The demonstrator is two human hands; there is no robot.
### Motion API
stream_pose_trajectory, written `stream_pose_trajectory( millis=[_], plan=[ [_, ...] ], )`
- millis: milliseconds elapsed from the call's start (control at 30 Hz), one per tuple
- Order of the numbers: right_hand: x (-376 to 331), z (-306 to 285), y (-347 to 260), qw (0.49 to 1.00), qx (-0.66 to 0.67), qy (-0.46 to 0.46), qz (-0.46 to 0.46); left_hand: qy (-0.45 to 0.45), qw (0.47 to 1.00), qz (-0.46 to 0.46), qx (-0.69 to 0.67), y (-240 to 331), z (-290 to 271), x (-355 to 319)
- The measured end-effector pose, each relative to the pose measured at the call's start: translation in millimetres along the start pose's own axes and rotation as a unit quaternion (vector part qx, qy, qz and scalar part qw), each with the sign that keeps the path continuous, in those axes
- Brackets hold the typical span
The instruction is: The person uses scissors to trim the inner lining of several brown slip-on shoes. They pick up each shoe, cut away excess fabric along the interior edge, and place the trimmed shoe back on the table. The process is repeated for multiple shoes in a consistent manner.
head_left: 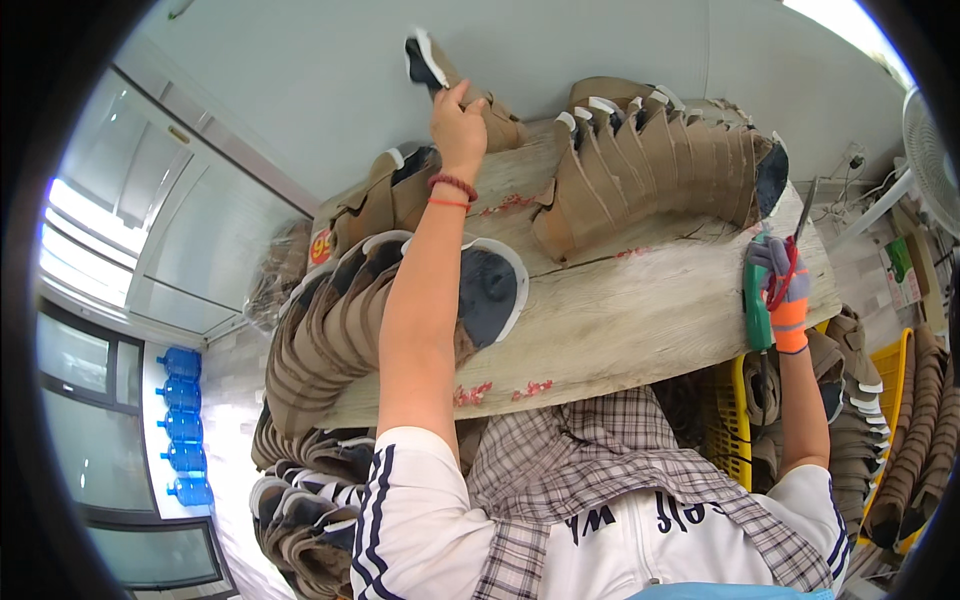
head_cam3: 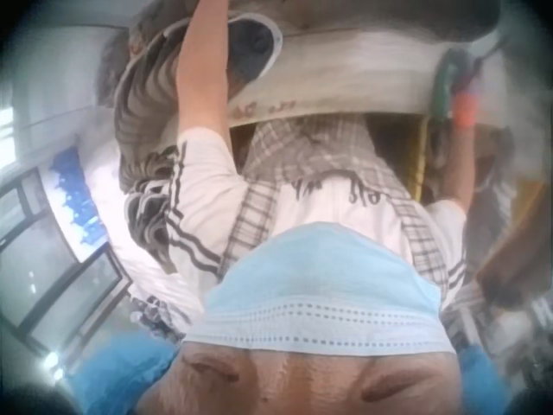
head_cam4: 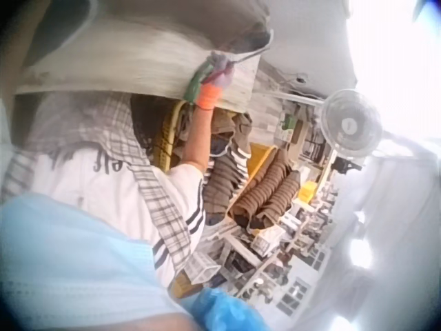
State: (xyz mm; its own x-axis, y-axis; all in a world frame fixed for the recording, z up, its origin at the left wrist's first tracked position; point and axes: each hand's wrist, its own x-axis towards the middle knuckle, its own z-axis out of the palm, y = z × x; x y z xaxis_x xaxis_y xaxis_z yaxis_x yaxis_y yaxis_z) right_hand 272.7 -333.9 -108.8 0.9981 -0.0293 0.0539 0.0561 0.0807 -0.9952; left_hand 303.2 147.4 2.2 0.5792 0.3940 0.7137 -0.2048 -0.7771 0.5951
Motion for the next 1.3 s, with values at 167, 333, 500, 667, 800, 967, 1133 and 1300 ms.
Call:
stream_pose_trajectory(
  millis=[167, 333, 500, 667, 800, 967, 1133, 1300],
  plan=[
    [-34, 61, -48, 0.992, 0.080, -0.101, -0.011, -0.079, 0.938, 0.310, 0.130, 105, -105, -65],
    [-75, 92, -69, 0.980, 0.040, -0.185, 0.056, -0.287, 0.827, 0.454, 0.164, 185, -185, -199],
    [-131, 105, -13, 0.937, -0.165, -0.276, 0.138, -0.423, 0.755, 0.487, 0.115, 158, -180, -313],
    [-169, 124, 50, 0.913, -0.249, -0.318, 0.063, -0.389, 0.826, 0.409, 0.003, 164, -176, -344],
    [-174, 158, 33, 0.846, -0.408, -0.343, 0.030, -0.315, 0.895, 0.306, -0.078, 163, -193, -349],
    [-177, 175, 23, 0.852, -0.328, -0.404, 0.065, -0.258, 0.958, 0.101, -0.067, 158, -232, -357],
    [-198, 187, 6, 0.875, -0.336, -0.343, -0.059, 0.008, 0.793, -0.542, -0.279, 97, -245, -417],
    [-211, 207, -25, 0.848, -0.341, -0.363, -0.181, -0.093, 0.556, -0.651, -0.509, 47, -248, -430]
  ],
)
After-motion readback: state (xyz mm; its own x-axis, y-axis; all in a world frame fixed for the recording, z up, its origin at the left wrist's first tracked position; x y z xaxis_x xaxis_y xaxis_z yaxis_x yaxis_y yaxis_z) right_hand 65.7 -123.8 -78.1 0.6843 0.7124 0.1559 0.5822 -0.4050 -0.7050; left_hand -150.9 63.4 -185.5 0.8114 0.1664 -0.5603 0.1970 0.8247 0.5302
